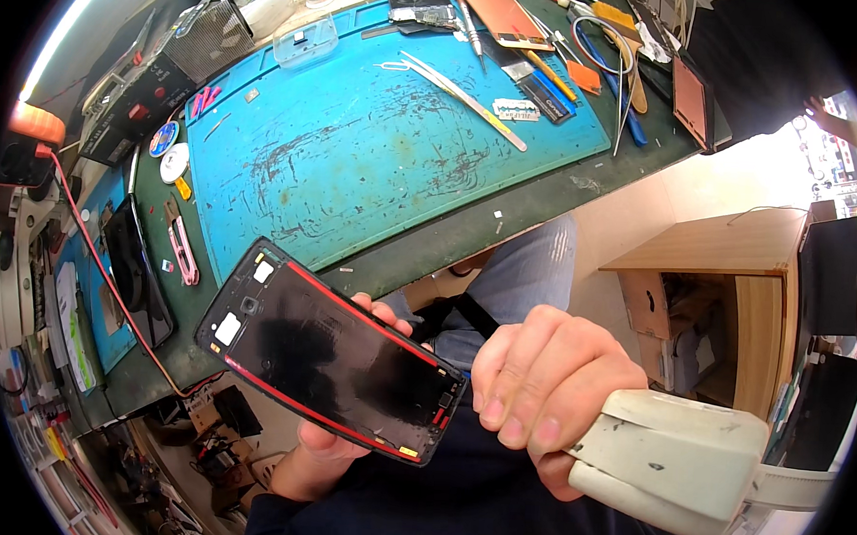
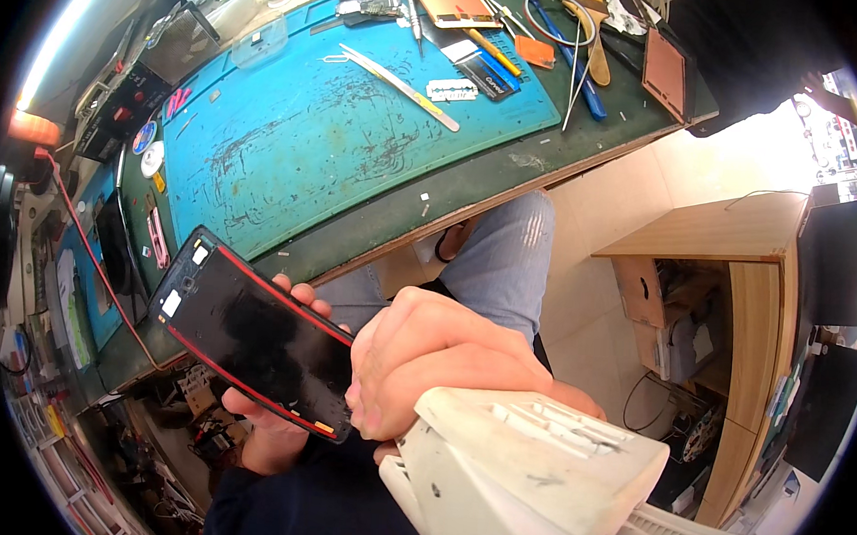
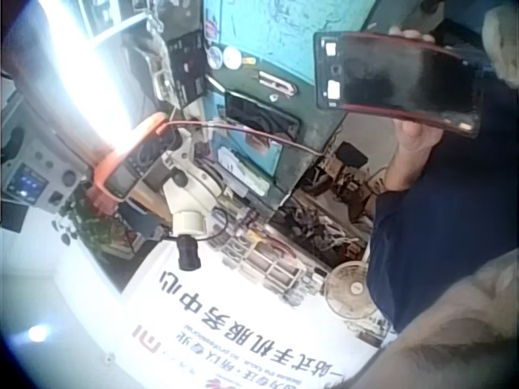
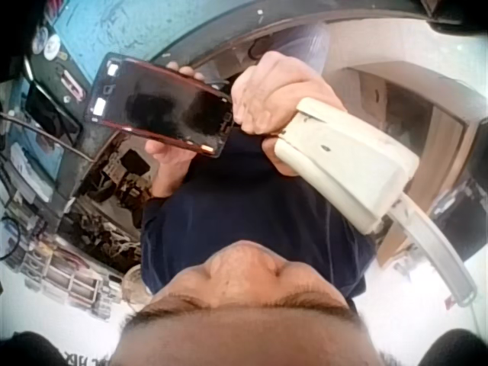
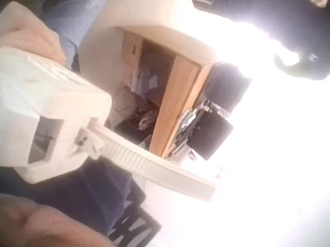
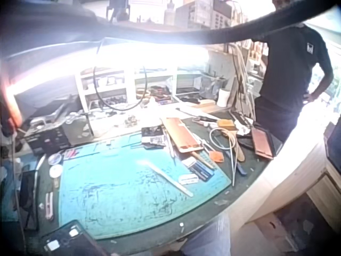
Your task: The person applies a thin bead of adhesive along the perimeter of a disassembled smartphone frame using a syringe. They then pick up a separate smartphone and use its camera to photograph the work area and the phone being repaired.
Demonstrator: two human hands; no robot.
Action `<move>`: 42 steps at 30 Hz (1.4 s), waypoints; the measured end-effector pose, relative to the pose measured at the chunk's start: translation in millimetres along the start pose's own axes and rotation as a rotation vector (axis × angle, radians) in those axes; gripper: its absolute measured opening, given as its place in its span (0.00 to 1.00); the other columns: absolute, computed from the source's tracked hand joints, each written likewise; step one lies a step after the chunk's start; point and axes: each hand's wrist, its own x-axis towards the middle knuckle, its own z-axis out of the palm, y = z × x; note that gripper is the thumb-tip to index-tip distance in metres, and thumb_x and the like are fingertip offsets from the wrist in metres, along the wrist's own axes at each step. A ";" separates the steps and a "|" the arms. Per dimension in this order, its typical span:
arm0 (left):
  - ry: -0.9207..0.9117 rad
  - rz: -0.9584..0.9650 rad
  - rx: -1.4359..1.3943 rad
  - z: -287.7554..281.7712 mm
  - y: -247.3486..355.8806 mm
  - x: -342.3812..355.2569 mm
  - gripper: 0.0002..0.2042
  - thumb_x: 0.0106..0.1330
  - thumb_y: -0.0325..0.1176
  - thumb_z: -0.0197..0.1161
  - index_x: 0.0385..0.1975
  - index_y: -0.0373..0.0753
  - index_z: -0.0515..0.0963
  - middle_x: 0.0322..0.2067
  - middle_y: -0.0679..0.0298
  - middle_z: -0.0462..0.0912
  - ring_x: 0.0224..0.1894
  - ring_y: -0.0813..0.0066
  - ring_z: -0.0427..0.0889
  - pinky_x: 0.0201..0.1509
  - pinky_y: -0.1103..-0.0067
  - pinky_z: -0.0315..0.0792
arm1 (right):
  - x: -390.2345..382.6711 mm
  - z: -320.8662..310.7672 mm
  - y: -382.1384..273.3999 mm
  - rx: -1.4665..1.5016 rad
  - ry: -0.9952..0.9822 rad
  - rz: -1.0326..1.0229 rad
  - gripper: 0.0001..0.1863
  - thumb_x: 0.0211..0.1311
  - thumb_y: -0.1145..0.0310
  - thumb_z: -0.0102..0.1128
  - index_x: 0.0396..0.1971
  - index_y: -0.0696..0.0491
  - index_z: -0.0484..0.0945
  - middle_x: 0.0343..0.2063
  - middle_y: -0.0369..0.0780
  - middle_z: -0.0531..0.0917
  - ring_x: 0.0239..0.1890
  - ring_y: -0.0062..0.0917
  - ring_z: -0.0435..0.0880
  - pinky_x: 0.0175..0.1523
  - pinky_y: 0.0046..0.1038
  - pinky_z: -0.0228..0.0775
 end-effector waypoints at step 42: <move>-0.065 0.581 0.313 -43.5 42.3 32.5 0.59 0.45 0.50 0.85 0.75 0.41 0.52 0.68 0.62 0.62 0.72 0.63 0.63 0.77 0.58 0.60 | 84.6 18.1 98.7 0.270 0.072 -0.168 0.14 0.70 0.58 0.65 0.45 0.50 0.73 0.38 0.37 0.77 0.42 0.27 0.78 0.48 0.32 0.73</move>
